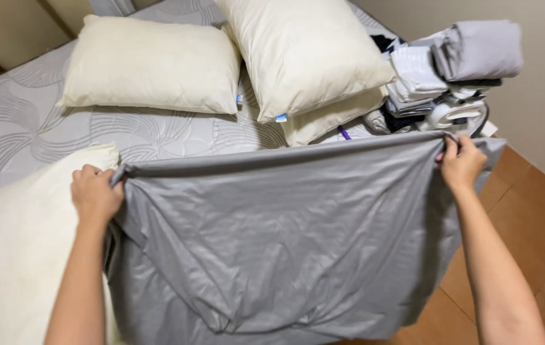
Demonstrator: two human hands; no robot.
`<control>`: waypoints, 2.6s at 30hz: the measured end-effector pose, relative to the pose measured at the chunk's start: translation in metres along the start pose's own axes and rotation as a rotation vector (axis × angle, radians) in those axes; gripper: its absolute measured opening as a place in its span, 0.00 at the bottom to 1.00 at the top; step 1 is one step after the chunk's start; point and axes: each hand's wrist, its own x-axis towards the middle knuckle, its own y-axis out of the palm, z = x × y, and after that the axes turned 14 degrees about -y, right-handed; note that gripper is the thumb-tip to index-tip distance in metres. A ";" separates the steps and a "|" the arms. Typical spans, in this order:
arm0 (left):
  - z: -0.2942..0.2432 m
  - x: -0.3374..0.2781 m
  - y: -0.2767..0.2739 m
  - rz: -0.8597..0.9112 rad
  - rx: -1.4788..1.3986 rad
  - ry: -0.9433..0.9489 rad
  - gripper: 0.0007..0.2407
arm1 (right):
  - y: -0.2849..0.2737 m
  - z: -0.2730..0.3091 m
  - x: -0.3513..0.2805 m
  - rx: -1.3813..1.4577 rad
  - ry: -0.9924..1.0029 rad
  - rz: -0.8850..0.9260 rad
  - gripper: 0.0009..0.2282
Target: The person folds a gray striped sheet on a bed, smoothing it out and folding it into a compact rectangle. After placing the folded sheet on a pillow, the person uses a rainbow feather duster to dust the surface of several white pillows on the bed.
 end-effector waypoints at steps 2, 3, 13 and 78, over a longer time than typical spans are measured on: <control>-0.033 0.028 0.043 0.037 0.109 -0.035 0.09 | 0.069 -0.051 -0.008 0.069 0.122 -0.006 0.07; -0.053 0.044 0.064 0.054 0.208 -0.075 0.10 | 0.101 -0.078 -0.012 0.141 0.227 -0.027 0.07; -0.088 0.099 0.303 0.162 0.184 -0.163 0.09 | 0.282 -0.254 -0.052 0.238 0.544 -0.071 0.09; -0.691 -0.525 0.158 0.006 -0.658 -0.307 0.33 | 0.065 -0.215 -0.246 0.941 1.018 0.979 0.22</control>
